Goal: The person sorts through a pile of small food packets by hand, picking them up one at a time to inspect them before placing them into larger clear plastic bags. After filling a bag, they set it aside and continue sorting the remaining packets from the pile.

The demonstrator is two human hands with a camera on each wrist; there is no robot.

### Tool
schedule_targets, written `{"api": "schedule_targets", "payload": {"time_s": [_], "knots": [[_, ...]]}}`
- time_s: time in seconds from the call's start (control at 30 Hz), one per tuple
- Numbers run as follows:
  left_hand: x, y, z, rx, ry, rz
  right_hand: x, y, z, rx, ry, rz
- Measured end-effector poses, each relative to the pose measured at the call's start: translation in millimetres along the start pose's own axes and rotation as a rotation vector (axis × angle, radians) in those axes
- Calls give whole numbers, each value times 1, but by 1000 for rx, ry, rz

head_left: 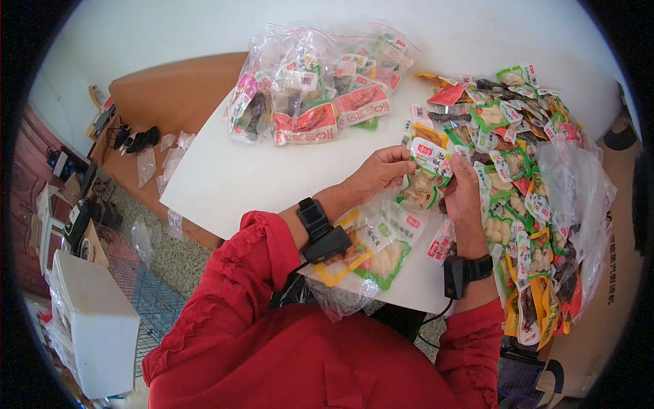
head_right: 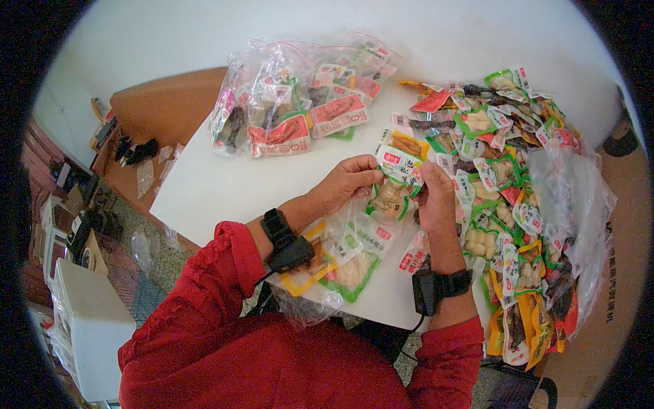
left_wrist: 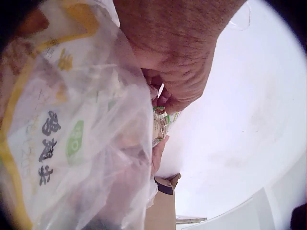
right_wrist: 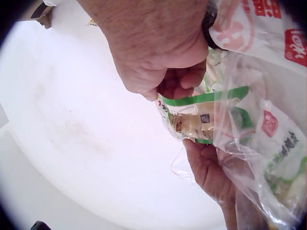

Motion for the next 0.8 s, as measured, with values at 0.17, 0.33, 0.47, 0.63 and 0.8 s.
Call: {"api": "schedule_targets", "payload": {"time_s": [0.17, 0.33, 0.47, 0.63, 0.8], "knots": [[1, -1, 1, 3, -15, 1, -4, -3, 4, -12, -9, 7], [2, -2, 3, -7, -22, -3, -3, -3, 4, -10, -7, 1], [3, -3, 3, 0, -10, -13, -4, -3, 3, 5, -12, 3], [-1, -1, 1, -7, 2, -18, -4, -3, 2, 11, -5, 2], [-2, 0, 2, -12, 3, -19, -5, -5, 5, 4, -14, 15]]}}
Point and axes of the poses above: each hand's wrist, its own y-axis away from the middle knuckle, its own z-axis out of the back of the hand, x = y × z, the point moved 7 cm from there along -y, towards the middle knuckle, and after that the axes turned 8 degrees about -x, right-handed, at the moved point
